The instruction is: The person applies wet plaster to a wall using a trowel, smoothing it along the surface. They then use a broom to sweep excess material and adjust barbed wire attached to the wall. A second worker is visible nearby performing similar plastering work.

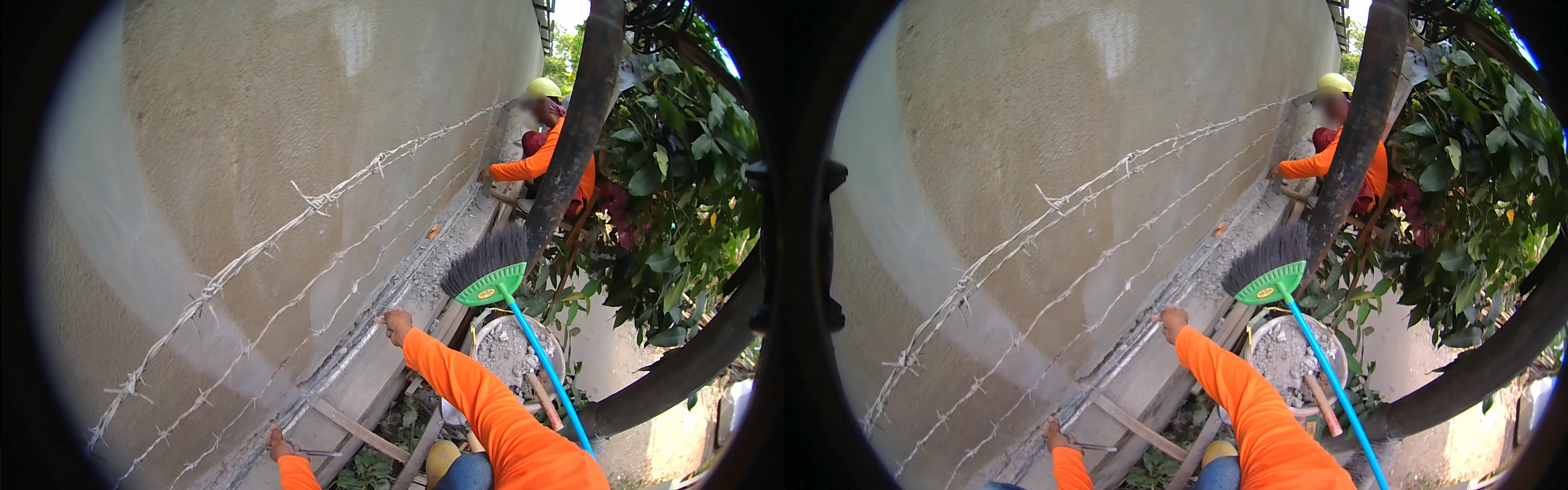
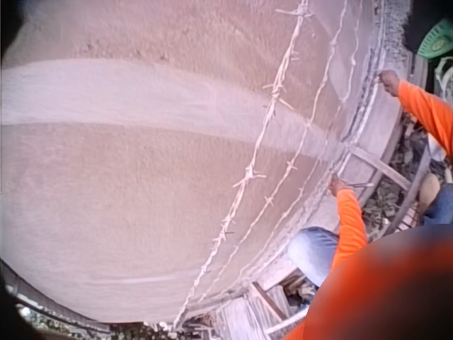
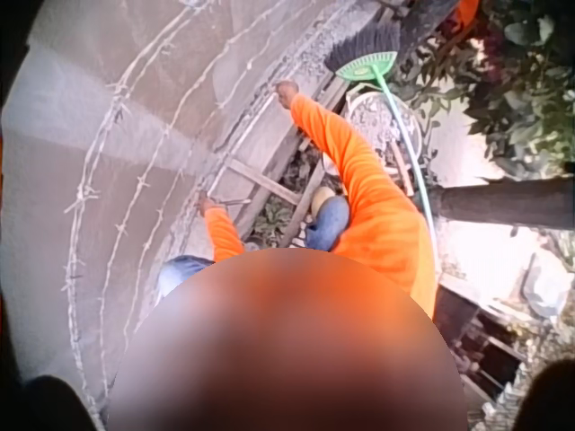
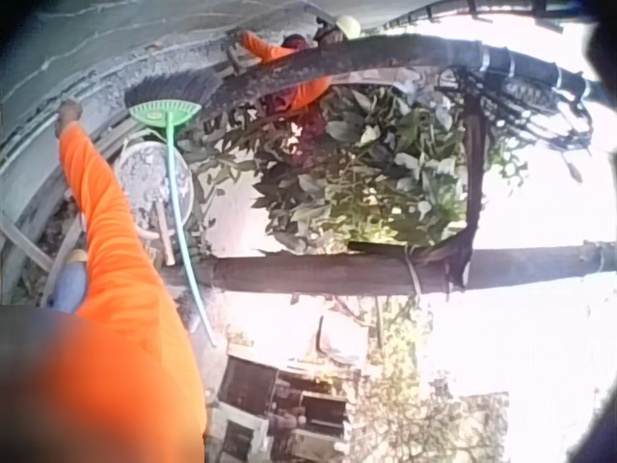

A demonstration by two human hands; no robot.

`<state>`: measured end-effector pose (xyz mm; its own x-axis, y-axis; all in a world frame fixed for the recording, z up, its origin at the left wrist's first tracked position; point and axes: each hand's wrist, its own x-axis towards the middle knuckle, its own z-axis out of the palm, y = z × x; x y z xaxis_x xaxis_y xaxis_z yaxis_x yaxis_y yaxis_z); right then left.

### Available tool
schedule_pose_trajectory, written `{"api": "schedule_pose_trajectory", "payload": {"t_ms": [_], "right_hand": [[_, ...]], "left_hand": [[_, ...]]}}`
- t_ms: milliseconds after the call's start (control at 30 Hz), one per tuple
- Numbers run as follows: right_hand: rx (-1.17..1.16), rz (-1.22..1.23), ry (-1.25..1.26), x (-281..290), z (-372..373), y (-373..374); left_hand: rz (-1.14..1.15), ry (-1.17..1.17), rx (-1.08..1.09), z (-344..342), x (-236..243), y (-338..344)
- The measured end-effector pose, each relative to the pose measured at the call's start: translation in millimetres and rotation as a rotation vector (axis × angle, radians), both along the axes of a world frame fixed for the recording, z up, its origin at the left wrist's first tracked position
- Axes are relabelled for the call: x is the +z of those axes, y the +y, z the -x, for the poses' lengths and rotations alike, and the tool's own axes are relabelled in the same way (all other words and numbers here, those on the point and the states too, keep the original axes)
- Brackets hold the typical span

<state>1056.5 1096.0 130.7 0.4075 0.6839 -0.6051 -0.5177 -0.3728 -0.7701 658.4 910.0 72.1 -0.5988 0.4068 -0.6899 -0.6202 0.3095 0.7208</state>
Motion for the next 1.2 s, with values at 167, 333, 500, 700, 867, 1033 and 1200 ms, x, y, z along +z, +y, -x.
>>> {"api": "schedule_pose_trajectory", "payload": {"t_ms": [167,333,500,700,867,1033,1200], "right_hand": [[-0.011,-0.023,0.075,-0.8,-0.7,3.7],[0.102,-0.057,-0.157,-11.0,0.9,17.5],[0.038,-0.029,-0.051,-16.2,-2.4,18.1],[0.007,0.048,0.003,4.3,0.4,6.3],[0.072,0.100,-0.090,-12.2,-1.2,15.5],[0.248,0.010,-0.416,-62.1,-13.7,36.3],[0.181,0.000,-0.257,-40.1,-10.1,27.4]], "left_hand": [[-0.022,0.013,-0.013,-0.5,1.1,1.4],[-0.062,0.033,0.006,1.4,6.0,4.5],[0.001,0.025,-0.029,2.5,5.0,5.6],[-0.006,0.021,-0.047,5.4,1.4,5.8],[-0.016,0.021,-0.220,14.8,-7.9,4.5],[-0.058,0.035,-0.253,38.4,-52.2,17.8],[-0.072,0.036,-0.299,63.4,-96.6,29.1]]}}
